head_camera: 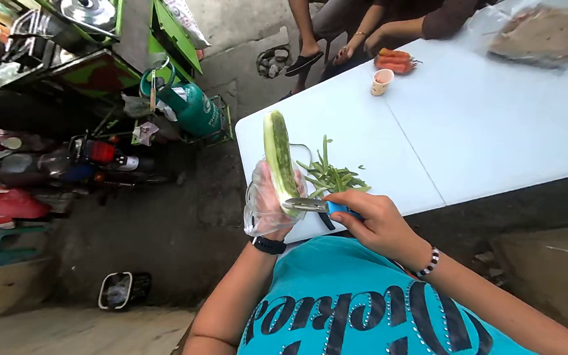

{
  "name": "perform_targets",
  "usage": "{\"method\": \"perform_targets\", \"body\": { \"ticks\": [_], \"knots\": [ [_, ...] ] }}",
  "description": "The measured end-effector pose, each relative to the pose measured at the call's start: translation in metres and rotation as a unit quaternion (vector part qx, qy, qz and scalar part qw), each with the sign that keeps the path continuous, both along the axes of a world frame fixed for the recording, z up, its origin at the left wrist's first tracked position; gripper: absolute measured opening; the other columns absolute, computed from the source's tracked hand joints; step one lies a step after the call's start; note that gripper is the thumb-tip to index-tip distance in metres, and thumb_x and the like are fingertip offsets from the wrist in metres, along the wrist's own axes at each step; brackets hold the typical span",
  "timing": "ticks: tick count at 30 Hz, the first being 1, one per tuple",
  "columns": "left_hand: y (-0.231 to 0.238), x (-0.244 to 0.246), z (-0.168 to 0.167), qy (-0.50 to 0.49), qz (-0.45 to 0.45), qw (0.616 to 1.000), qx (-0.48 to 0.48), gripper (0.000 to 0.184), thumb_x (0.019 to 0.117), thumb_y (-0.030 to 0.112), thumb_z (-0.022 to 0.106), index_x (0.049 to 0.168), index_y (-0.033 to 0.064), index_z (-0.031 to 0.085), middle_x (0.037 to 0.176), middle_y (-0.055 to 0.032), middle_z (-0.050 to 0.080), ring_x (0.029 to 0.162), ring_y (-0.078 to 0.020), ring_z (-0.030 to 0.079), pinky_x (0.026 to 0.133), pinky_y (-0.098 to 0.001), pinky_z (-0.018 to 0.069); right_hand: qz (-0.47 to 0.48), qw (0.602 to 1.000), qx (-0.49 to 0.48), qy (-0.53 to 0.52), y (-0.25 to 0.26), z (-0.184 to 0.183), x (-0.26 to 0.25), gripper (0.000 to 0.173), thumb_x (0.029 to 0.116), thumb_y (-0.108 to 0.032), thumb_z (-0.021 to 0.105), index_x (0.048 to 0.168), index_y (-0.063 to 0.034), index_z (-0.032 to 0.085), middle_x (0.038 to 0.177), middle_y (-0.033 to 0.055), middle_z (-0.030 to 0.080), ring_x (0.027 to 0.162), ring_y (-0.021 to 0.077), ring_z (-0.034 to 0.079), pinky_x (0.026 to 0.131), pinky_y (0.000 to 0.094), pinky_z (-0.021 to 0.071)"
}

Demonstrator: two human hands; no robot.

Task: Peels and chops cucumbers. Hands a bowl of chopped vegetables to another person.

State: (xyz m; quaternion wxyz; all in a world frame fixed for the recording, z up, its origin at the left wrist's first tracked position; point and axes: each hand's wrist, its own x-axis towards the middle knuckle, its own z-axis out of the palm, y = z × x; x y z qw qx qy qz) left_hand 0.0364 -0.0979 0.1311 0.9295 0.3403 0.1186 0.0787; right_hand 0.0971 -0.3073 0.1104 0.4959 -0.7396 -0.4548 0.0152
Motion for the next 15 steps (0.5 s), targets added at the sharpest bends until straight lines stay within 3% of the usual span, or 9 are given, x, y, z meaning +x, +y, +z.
{"method": "perform_targets", "body": {
  "ticks": [3,6,15],
  "knots": [
    [-0.006,-0.001,0.000,0.003,0.016,0.999,0.043,0.055,0.0993,0.067,0.043,0.112,0.0175,0.063,0.085,-0.0011,0.063,0.071,-0.0100,0.063,0.063,-0.0250,0.0556,-0.012,1.000,-0.006,0.000,0.003,-0.001,0.000,0.035,0.1070,-0.037,0.052,0.119,-0.0115,0.072,0.095,0.0007,0.071,0.078,0.0084,0.065,0.066,0.0295,0.0546],
    [-0.012,-0.003,-0.002,-0.020,-0.001,0.998,0.066,0.057,0.0940,0.069,0.053,0.117,0.0175,0.063,0.091,-0.0017,0.067,0.077,-0.0106,0.066,0.067,-0.0262,0.0578,-0.008,1.000,-0.005,0.005,0.004,0.000,0.003,0.035,0.1067,-0.038,0.052,0.119,-0.0118,0.072,0.093,-0.0008,0.070,0.075,0.0070,0.063,0.063,0.0285,0.0533],
    [-0.014,-0.006,0.004,0.030,0.002,0.997,0.071,0.052,0.0993,0.064,0.048,0.114,0.0177,0.066,0.091,-0.0026,0.069,0.077,-0.0103,0.068,0.066,-0.0264,0.0590,-0.021,1.000,0.007,-0.014,0.008,-0.005,0.008,0.034,0.1056,-0.036,0.054,0.118,-0.0106,0.072,0.094,0.0006,0.071,0.077,0.0085,0.065,0.065,0.0299,0.0551]
  ]
}}
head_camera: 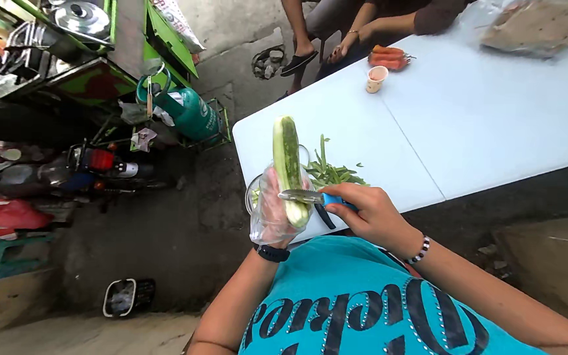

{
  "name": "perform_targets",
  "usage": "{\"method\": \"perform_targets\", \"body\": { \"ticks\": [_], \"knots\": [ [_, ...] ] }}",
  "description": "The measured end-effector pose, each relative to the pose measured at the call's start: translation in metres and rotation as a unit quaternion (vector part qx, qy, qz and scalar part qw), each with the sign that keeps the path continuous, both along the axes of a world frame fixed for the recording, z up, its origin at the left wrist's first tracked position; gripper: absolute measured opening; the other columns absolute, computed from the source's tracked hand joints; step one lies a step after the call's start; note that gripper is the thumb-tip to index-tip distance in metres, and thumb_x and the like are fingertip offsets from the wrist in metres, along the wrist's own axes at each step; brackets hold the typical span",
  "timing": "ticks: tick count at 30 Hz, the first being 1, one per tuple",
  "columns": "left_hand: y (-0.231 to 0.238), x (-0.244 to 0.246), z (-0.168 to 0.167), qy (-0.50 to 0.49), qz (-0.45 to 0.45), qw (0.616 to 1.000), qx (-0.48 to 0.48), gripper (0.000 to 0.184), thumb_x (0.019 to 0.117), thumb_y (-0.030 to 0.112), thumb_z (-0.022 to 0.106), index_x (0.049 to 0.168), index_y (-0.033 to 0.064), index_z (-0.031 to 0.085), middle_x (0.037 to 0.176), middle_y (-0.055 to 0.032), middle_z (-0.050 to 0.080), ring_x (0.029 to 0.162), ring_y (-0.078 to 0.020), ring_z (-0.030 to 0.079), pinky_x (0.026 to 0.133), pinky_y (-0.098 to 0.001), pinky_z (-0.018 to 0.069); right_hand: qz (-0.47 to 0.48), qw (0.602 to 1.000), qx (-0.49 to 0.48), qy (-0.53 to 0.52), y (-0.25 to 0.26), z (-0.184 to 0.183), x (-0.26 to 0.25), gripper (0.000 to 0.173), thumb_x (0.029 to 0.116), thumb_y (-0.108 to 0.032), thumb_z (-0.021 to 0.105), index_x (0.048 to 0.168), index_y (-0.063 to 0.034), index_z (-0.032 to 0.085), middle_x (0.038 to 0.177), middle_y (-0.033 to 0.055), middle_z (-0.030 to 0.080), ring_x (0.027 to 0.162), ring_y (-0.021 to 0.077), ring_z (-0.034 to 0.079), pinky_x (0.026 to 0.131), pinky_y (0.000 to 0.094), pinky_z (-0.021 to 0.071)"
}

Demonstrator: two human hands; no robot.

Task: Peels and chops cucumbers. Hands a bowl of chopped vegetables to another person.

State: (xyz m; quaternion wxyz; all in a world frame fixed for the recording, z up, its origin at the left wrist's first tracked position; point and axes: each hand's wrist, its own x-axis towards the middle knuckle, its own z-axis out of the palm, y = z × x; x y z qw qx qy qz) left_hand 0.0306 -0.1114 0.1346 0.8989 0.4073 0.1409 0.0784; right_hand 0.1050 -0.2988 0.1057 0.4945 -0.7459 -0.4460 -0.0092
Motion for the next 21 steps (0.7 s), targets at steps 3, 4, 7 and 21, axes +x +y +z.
{"method": "perform_targets", "body": {
  "ticks": [3,4,7,21],
  "knots": [
    [-0.001,-0.001,0.001,0.032,0.001,0.999,-0.019,0.055,0.0975,0.065,0.050,0.115,0.0163,0.066,0.092,-0.0050,0.071,0.077,-0.0129,0.070,0.065,-0.0286,0.0601,-0.011,1.000,0.002,-0.021,0.000,0.000,0.003,0.033,0.1053,-0.034,0.055,0.117,-0.0097,0.073,0.095,0.0011,0.072,0.078,0.0094,0.066,0.066,0.0301,0.0562],
    [-0.001,0.000,0.001,0.040,-0.003,0.999,-0.020,0.056,0.0976,0.066,0.048,0.115,0.0157,0.066,0.091,-0.0054,0.070,0.075,-0.0129,0.069,0.063,-0.0283,0.0596,-0.017,0.999,0.001,-0.027,0.000,0.000,0.004,0.033,0.1052,-0.035,0.055,0.117,-0.0099,0.073,0.094,0.0009,0.071,0.078,0.0095,0.066,0.065,0.0300,0.0560],
    [-0.003,0.001,-0.001,0.035,-0.023,0.999,-0.014,0.063,0.0994,0.069,0.040,0.106,0.0120,0.066,0.080,-0.0058,0.066,0.063,-0.0119,0.063,0.054,-0.0257,0.0545,-0.026,0.999,0.001,-0.035,0.002,-0.001,0.009,0.034,0.1045,-0.035,0.055,0.117,-0.0099,0.073,0.091,0.0008,0.070,0.074,0.0100,0.065,0.063,0.0307,0.0553],
    [-0.004,0.000,-0.005,0.056,-0.020,0.997,-0.053,0.060,0.0940,0.068,0.053,0.103,0.0110,0.068,0.082,-0.0063,0.068,0.066,-0.0122,0.066,0.057,-0.0263,0.0570,0.026,0.999,-0.003,0.032,-0.006,-0.006,0.010,0.034,0.1051,-0.038,0.053,0.117,-0.0117,0.073,0.093,-0.0023,0.072,0.079,0.0054,0.066,0.069,0.0287,0.0566]
  ]
}}
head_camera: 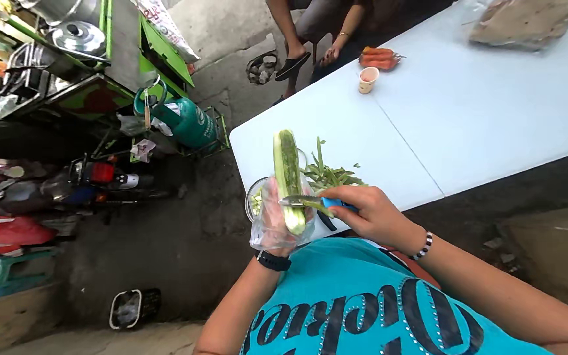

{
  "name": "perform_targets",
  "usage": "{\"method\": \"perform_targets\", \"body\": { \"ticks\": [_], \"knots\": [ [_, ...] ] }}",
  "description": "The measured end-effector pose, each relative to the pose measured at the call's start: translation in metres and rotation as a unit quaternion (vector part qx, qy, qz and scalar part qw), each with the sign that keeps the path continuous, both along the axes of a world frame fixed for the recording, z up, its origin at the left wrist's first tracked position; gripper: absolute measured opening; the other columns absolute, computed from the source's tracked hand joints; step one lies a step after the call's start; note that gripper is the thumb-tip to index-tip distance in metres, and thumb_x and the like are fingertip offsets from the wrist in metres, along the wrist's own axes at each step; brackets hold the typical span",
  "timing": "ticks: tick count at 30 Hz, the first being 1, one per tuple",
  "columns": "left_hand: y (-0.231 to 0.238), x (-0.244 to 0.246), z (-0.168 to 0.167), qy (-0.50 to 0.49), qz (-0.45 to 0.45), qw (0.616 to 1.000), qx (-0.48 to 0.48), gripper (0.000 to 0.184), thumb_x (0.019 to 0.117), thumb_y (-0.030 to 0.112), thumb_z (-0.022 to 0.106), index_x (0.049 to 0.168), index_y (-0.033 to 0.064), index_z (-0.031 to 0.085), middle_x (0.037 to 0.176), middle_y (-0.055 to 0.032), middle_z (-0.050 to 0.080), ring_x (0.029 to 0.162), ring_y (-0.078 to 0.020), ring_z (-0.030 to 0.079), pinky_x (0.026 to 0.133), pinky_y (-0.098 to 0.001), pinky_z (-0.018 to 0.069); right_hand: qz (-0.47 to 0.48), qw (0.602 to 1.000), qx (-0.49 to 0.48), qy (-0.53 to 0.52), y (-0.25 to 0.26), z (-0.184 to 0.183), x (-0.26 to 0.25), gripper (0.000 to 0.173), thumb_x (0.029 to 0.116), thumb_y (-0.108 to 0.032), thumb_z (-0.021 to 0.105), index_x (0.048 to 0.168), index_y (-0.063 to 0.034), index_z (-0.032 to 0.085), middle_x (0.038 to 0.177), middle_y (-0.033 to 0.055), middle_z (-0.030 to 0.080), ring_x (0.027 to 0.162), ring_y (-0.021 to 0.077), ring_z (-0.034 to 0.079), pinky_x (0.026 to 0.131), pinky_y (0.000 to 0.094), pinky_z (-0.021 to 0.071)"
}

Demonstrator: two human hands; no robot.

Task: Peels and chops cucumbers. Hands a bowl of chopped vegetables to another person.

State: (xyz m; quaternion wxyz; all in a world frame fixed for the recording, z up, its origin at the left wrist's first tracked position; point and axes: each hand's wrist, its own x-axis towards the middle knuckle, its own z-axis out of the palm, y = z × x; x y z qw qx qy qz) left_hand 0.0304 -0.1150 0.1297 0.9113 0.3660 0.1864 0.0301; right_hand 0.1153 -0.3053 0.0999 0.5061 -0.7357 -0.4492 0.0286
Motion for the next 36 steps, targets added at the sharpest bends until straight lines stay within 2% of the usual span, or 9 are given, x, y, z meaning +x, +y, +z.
{"method": "perform_targets", "body": {
  "ticks": [5,9,12,17,24,27,30,33,36],
  "knots": [
    [-0.001,0.004,-0.005,0.022,0.006,1.000,0.009,0.062,0.0980,0.068,0.045,0.104,0.0105,0.066,0.082,-0.0071,0.067,0.066,-0.0130,0.065,0.056,-0.0273,0.0563,0.019,0.999,-0.004,0.025,-0.003,-0.003,0.002,0.034,0.1052,-0.039,0.053,0.114,-0.0120,0.073,0.086,-0.0036,0.069,0.074,0.0035,0.062,0.066,0.0262,0.0536],
    [-0.002,0.006,-0.005,0.036,0.006,0.999,0.020,0.064,0.0996,0.068,0.039,0.104,0.0098,0.066,0.080,-0.0073,0.067,0.064,-0.0132,0.065,0.055,-0.0270,0.0559,-0.020,1.000,-0.018,-0.006,-0.002,-0.006,0.000,0.035,0.1052,-0.039,0.052,0.116,-0.0128,0.073,0.091,-0.0022,0.071,0.076,0.0067,0.065,0.066,0.0300,0.0549],
    [-0.003,0.008,-0.004,0.021,-0.005,1.000,0.003,0.067,0.0990,0.069,0.040,0.096,0.0069,0.065,0.071,-0.0075,0.064,0.057,-0.0137,0.062,0.051,-0.0266,0.0541,-0.049,0.998,-0.010,-0.031,0.004,-0.010,0.002,0.035,0.1052,-0.037,0.052,0.117,-0.0123,0.073,0.094,0.0005,0.073,0.077,0.0100,0.067,0.065,0.0326,0.0558],
    [-0.006,0.012,-0.001,0.029,-0.007,0.999,-0.020,0.074,0.1050,0.064,0.018,0.087,0.0052,0.060,0.063,-0.0078,0.059,0.051,-0.0150,0.059,0.047,-0.0261,0.0521,-0.080,0.994,0.001,-0.074,0.010,-0.015,0.007,0.034,0.1048,-0.034,0.054,0.117,-0.0099,0.073,0.092,0.0036,0.072,0.076,0.0143,0.068,0.064,0.0348,0.0565],
    [-0.007,0.014,-0.001,0.033,-0.021,0.997,-0.060,0.073,0.1070,0.059,0.014,0.092,0.0022,0.058,0.065,-0.0087,0.058,0.051,-0.0162,0.058,0.046,-0.0259,0.0512,-0.114,0.988,-0.003,-0.101,0.015,-0.022,0.015,0.033,0.1037,-0.033,0.054,0.116,-0.0095,0.074,0.091,0.0044,0.072,0.078,0.0162,0.069,0.064,0.0352,0.0567],
    [-0.009,0.011,-0.004,0.028,-0.028,0.996,-0.083,0.072,0.1060,0.061,0.019,0.093,0.0017,0.057,0.068,-0.0094,0.058,0.053,-0.0173,0.059,0.048,-0.0269,0.0520,-0.133,0.986,-0.002,-0.104,0.016,-0.026,0.019,0.033,0.1037,-0.033,0.054,0.117,-0.0093,0.074,0.089,0.0055,0.071,0.076,0.0185,0.068,0.062,0.0370,0.0560],
    [-0.014,0.006,-0.008,0.034,-0.054,0.991,-0.119,0.073,0.1044,0.064,0.022,0.092,0.0017,0.058,0.070,-0.0087,0.059,0.055,-0.0161,0.059,0.049,-0.0259,0.0522,-0.157,0.983,-0.020,-0.091,0.012,-0.027,0.032,0.035,0.1035,-0.031,0.055,0.121,-0.0068,0.072,0.096,0.0083,0.073,0.081,0.0221,0.071,0.066,0.0420,0.0588],
    [-0.016,0.003,-0.012,0.033,-0.075,0.985,-0.149,0.073,0.1016,0.068,0.030,0.093,0.0013,0.058,0.071,-0.0085,0.059,0.056,-0.0160,0.059,0.050,-0.0263,0.0526,-0.155,0.985,-0.022,-0.077,0.007,-0.028,0.036,0.035,0.1029,-0.032,0.055,0.120,-0.0071,0.072,0.095,0.0068,0.072,0.079,0.0203,0.070,0.065,0.0410,0.0580],
    [-0.014,0.007,-0.010,0.021,-0.062,0.989,-0.132,0.070,0.1044,0.064,0.024,0.095,0.0024,0.058,0.072,-0.0088,0.059,0.056,-0.0166,0.059,0.050,-0.0268,0.0521,-0.119,0.991,-0.013,-0.053,0.005,-0.028,0.025,0.035,0.1044,-0.035,0.054,0.119,-0.0094,0.073,0.097,0.0040,0.073,0.079,0.0157,0.069,0.066,0.0380,0.0580]
  ]
}}
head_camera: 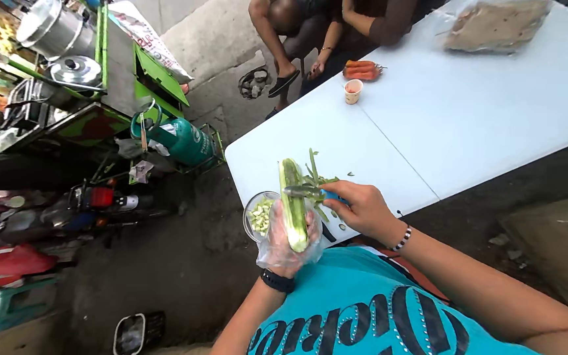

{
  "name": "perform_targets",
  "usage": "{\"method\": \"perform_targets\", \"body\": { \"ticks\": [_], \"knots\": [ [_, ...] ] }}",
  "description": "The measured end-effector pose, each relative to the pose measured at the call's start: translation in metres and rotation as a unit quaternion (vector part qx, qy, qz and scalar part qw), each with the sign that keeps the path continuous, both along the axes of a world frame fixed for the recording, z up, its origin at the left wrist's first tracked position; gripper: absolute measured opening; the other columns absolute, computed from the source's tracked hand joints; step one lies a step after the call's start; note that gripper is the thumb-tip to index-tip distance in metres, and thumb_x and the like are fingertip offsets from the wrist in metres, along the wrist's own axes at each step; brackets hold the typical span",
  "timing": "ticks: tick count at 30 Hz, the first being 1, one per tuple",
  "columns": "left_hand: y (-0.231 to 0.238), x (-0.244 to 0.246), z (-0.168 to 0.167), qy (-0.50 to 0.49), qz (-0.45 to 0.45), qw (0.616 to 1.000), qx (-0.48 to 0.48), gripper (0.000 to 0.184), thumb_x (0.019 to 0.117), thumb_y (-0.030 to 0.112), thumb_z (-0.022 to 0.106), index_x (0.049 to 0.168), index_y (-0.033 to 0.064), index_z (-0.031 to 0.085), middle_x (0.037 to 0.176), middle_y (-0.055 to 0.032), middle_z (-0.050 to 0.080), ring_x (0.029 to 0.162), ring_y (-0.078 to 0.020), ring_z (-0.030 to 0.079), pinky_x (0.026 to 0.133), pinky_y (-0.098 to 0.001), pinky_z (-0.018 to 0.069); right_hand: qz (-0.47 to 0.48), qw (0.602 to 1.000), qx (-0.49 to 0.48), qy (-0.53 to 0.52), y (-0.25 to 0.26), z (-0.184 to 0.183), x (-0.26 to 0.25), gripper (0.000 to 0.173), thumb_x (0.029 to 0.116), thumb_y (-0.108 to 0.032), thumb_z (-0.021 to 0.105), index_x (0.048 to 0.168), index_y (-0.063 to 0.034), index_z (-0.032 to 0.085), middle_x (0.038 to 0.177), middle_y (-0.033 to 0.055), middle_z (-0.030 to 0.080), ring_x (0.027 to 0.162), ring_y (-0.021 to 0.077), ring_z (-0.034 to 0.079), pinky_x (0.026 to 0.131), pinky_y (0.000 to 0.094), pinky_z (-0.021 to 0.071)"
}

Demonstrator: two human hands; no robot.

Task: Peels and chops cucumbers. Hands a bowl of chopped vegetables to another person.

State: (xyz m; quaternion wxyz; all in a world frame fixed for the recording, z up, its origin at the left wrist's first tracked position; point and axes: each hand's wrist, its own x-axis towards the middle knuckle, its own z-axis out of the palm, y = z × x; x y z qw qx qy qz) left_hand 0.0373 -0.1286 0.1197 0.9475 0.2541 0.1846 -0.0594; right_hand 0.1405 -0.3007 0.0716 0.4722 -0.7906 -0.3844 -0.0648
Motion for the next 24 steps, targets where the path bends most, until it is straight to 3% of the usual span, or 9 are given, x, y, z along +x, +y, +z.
{"method": "perform_targets", "body": {
  "ticks": [2,6,12,24],
  "knots": [
    [0.004,0.002,0.000,0.007,0.009,1.000,0.025,0.069,0.1066,0.059,0.021,0.099,0.0021,0.058,0.075,-0.0101,0.060,0.059,-0.0174,0.060,0.051,-0.0275,0.0527,0.024,1.000,0.001,0.011,-0.001,-0.003,-0.009,0.036,0.1052,-0.037,0.053,0.118,-0.0105,0.073,0.096,0.0034,0.073,0.078,0.0145,0.069,0.066,0.0368,0.0574],
    [0.006,0.006,0.003,0.081,0.018,0.996,0.027,0.069,0.1062,0.059,0.017,0.096,0.0037,0.057,0.070,-0.0090,0.057,0.055,-0.0172,0.058,0.047,-0.0268,0.0502,0.046,0.998,-0.001,0.029,0.000,-0.010,-0.016,0.037,0.1061,-0.039,0.051,0.117,-0.0115,0.073,0.097,0.0032,0.074,0.080,0.0141,0.070,0.068,0.0368,0.0576],
    [0.008,0.008,-0.006,0.046,0.003,0.998,0.031,0.077,0.1037,0.066,0.016,0.094,0.0035,0.059,0.068,-0.0073,0.059,0.054,-0.0157,0.059,0.047,-0.0257,0.0510,0.029,0.999,-0.007,0.014,0.005,-0.014,-0.011,0.037,0.1054,-0.039,0.052,0.117,-0.0123,0.074,0.094,0.0037,0.073,0.079,0.0156,0.070,0.066,0.0373,0.0570],
    [0.007,0.011,0.003,0.108,0.012,0.994,0.025,0.073,0.1055,0.062,0.015,0.092,0.0036,0.056,0.067,-0.0082,0.058,0.051,-0.0163,0.058,0.045,-0.0256,0.0503,-0.013,0.999,-0.017,-0.045,0.014,-0.019,0.003,0.035,0.1041,-0.037,0.053,0.116,-0.0106,0.074,0.086,0.0047,0.070,0.074,0.0189,0.068,0.061,0.0367,0.0554]
  ]
}}
